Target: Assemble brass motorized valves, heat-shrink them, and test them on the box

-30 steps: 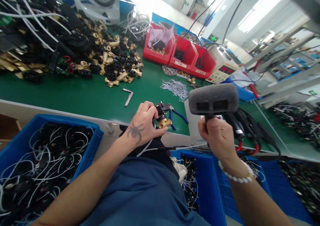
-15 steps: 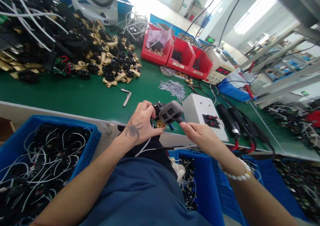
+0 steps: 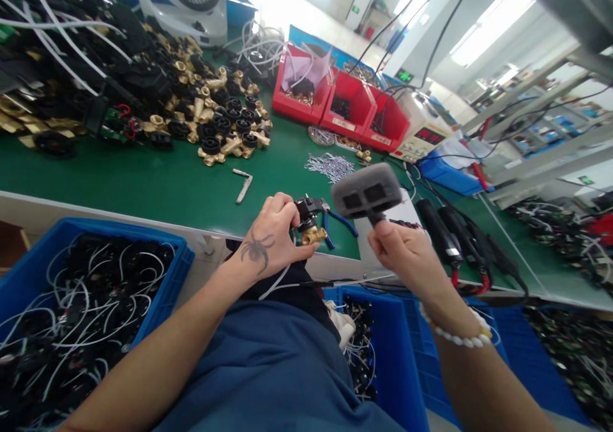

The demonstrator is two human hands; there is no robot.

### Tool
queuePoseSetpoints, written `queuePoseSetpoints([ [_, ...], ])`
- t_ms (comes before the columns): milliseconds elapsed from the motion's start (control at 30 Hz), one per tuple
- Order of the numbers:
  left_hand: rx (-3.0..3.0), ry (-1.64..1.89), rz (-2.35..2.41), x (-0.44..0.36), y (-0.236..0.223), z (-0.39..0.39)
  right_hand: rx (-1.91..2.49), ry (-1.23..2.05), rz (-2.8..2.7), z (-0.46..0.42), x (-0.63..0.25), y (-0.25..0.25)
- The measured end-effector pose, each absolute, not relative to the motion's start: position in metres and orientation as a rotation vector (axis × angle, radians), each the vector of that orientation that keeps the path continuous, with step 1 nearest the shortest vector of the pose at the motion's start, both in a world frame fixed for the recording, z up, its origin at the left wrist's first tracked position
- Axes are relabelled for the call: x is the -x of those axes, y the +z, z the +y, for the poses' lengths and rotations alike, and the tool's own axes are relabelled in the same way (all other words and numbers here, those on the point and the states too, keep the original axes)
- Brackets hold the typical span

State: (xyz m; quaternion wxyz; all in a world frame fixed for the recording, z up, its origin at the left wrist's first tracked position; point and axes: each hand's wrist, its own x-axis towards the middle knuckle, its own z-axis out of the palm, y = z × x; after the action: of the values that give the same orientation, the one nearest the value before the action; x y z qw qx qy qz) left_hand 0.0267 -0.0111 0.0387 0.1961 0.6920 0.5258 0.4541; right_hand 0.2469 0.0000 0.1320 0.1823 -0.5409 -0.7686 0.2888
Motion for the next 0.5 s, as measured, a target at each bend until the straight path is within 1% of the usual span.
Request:
queuePoseSetpoints([
  [100, -1.943, 1.283, 1.48, -0.027, 0.039, -0.011, 1.527, 0.817, -2.15, -0.002, -0.247, 0.124],
  [200, -1.934, 1.293, 1.482, -0.026, 0.039, -0.011, 1.562, 0.909, -2.197, -0.002, -0.242, 0.113],
  [367, -1.89, 1.314, 1.494, -0.027, 0.038, -0.019, 1.466, 1.088, -1.825, 0.004, -0.228, 0.106],
  [500, -1.896, 1.328, 1.468, -0.029, 0.034, -0.025, 1.429, 1.275, -1.745, 0.012, -0.22, 0.098],
])
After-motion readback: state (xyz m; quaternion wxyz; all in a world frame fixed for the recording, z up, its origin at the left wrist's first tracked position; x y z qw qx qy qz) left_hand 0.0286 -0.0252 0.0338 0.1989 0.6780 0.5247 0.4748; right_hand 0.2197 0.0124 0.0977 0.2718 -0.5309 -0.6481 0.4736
